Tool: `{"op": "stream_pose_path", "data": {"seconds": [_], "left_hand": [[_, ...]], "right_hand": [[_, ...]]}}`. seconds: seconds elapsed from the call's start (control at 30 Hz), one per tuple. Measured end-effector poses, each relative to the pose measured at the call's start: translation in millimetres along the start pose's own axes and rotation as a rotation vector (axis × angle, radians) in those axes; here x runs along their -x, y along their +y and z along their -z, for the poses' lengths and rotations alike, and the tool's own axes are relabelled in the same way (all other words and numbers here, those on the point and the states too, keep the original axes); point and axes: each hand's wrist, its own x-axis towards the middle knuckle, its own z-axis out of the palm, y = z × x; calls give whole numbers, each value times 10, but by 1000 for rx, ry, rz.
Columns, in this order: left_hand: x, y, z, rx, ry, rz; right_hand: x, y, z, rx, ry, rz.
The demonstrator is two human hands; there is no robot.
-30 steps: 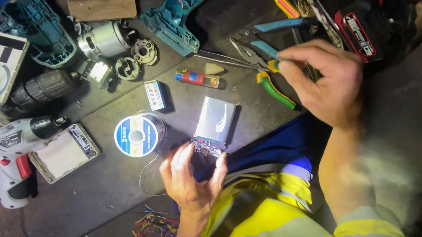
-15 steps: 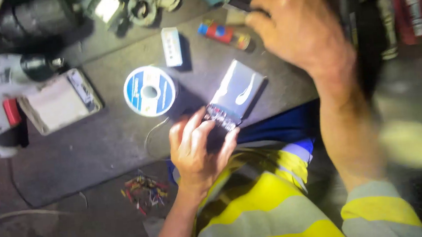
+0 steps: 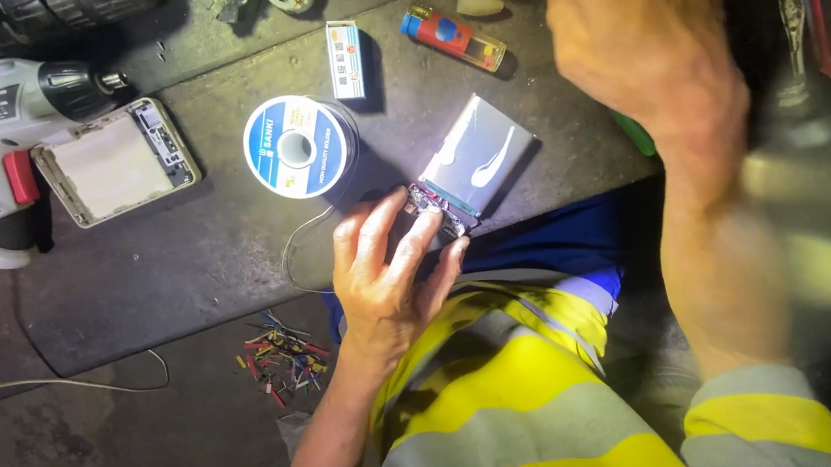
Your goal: Soldering wires and components onto a small circuit board using a soldering iron and tweezers at a repair bench.
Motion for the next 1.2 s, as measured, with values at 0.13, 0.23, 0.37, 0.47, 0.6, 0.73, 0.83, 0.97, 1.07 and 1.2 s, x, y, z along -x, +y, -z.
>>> {"op": "stream_pose_path", "data": {"seconds": [0.13,0.23,0.37,0.47,0.6,0.73,0.83,0.97,1.07,1.2], "left_hand": [[26,-42,31,-11,-71,2],[16,-50,70,35,-91,8],[-68,-48,147,120,-110,37],[-161,-41,229,164,-148,45],[-129,-41,194,158,-144,27],[-169,-85,213,150,-191,-26],[-220,-132,233,179,-248,-78],[-216,-96,219,177,-247,-59],[-49,-20,161,66,-111,16],[69,-31,2,-11,-1,-19]], "right_hand": [[492,44,348,6,251,-32],[592,-241,761,-430,169,-269],[630,-354,826,-968,-307,-75],[698,-432,624,-972,-277,5],[722,-494,449,-918,-325,-54],[737,-579,350,-953,-361,-84],[753,-619,323,-958,-387,-141],[710,-625,317,-923,-435,-192],[693,-616,290,-860,-470,-181],[654,-632,281,-810,-488,-154]]}}
